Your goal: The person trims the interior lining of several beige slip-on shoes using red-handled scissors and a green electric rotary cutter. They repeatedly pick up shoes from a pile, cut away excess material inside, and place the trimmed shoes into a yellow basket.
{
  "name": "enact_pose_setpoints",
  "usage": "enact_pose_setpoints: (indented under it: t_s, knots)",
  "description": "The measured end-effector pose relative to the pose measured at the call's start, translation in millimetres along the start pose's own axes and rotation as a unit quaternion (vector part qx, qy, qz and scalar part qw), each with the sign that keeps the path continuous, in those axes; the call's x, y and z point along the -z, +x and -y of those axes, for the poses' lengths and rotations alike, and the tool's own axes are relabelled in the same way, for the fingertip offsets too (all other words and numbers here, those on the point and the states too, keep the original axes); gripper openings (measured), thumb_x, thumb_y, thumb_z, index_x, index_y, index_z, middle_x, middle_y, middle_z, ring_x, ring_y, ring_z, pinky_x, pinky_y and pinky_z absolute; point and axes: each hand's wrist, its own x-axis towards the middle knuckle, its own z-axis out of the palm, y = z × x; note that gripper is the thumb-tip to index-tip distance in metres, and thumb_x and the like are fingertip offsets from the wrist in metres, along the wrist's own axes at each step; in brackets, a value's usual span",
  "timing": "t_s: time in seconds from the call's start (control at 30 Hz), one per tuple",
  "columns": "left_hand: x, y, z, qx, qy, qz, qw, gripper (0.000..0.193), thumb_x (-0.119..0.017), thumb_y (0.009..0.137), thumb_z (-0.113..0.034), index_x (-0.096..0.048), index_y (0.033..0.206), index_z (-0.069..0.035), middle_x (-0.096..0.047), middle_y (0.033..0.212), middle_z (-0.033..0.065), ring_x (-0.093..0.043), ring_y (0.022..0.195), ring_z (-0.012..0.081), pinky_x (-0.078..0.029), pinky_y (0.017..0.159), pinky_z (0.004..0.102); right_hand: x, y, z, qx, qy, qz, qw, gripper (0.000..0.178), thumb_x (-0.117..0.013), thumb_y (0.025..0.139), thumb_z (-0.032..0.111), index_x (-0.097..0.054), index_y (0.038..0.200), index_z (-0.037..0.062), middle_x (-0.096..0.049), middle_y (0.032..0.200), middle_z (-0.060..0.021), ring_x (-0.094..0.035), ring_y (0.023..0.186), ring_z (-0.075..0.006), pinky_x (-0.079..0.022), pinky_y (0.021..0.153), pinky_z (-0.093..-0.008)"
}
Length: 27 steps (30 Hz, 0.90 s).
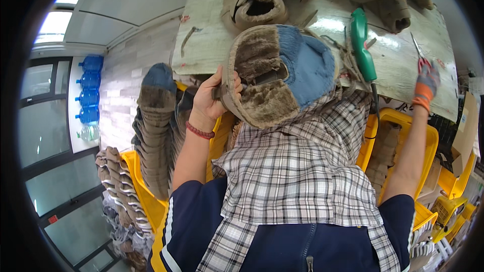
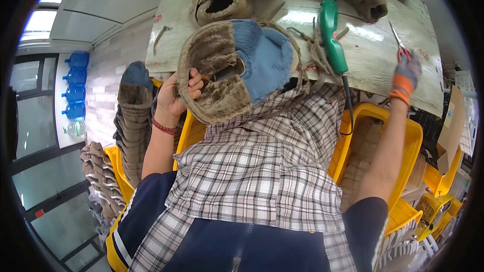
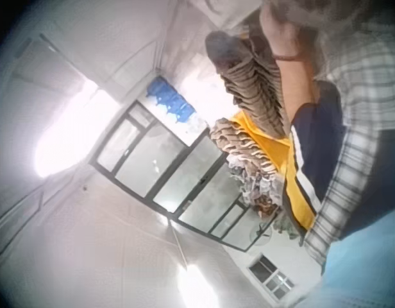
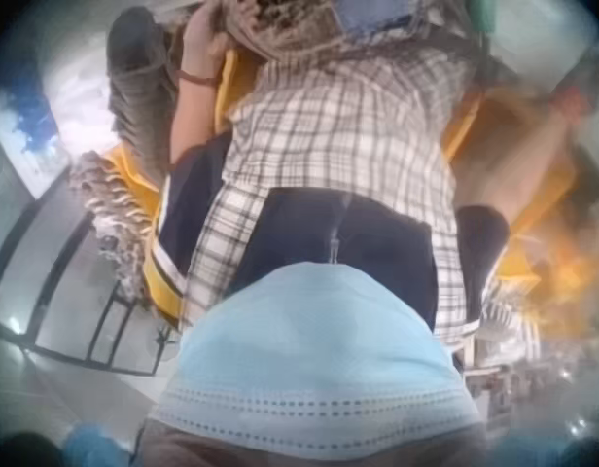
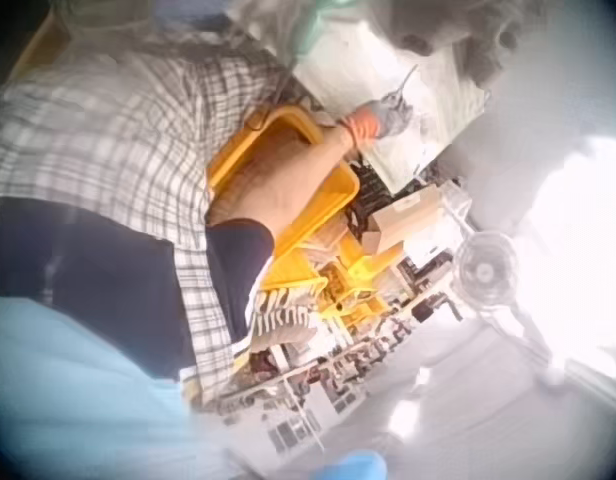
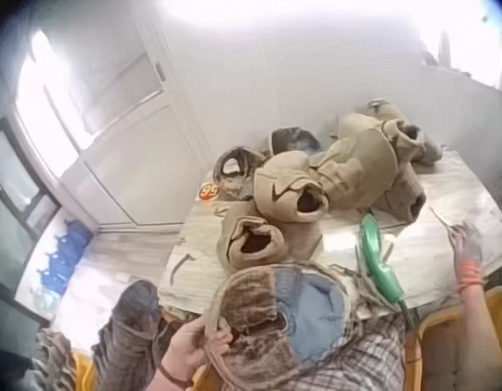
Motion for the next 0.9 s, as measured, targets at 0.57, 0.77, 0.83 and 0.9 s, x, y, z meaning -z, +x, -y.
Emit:
enact_pose_setpoints:
  t_s: [0.57,0.77,0.83,0.9]
  knots:
    - [68.0,-29.1,24.7,0.000,0.009,-0.120,0.993,0.026,-0.051,0.095,-0.024,-0.057,0.102,0.000,-0.059,0.092,0.0115,-0.056,0.074,0.0189,-0.049,0.065,0.0331,-9.1,34.9,-75.3,-0.057,-0.028,0.370,0.927,0.032,-0.053,0.074,0.017,-0.056,0.102,0.0015,-0.063,0.091,-0.0270,-0.061,0.090,-0.0401,-0.048,0.076,-0.0422]
    - [58.0,-22.5,38.5,-0.031,0.048,-0.223,0.973,0.033,-0.047,0.097,-0.031,-0.052,0.092,0.002,-0.046,0.081,0.0093,-0.038,0.060,0.0160,-0.035,0.054,0.0301,111.2,-75.4,39.3,-0.049,0.296,0.271,0.914,0.027,-0.058,0.088,0.016,-0.055,0.113,0.0052,-0.064,0.093,-0.0101,-0.062,0.084,-0.0181,-0.047,0.073,-0.0275]
    - [60.1,-22.5,41.7,-0.038,0.053,-0.228,0.972,0.033,-0.048,0.096,-0.031,-0.053,0.092,0.002,-0.046,0.080,0.0089,-0.037,0.060,0.0158,-0.035,0.054,0.0302,154.6,-116.3,131.3,-0.004,0.403,0.345,0.848,0.027,-0.065,0.085,0.013,-0.057,0.109,0.0045,-0.062,0.087,-0.0072,-0.062,0.079,-0.0170,-0.049,0.070,-0.0266]
    - [57.4,-20.9,42.4,-0.035,0.045,-0.224,0.973,0.032,-0.048,0.096,-0.030,-0.055,0.095,0.001,-0.050,0.082,0.0097,-0.042,0.062,0.0166,-0.039,0.056,0.0308,191.8,-125.6,208.2,0.215,0.265,0.386,0.857,0.046,-0.079,0.067,0.022,-0.058,0.103,0.0022,-0.062,0.094,-0.0145,-0.062,0.086,-0.0287,-0.050,0.076,-0.0351]
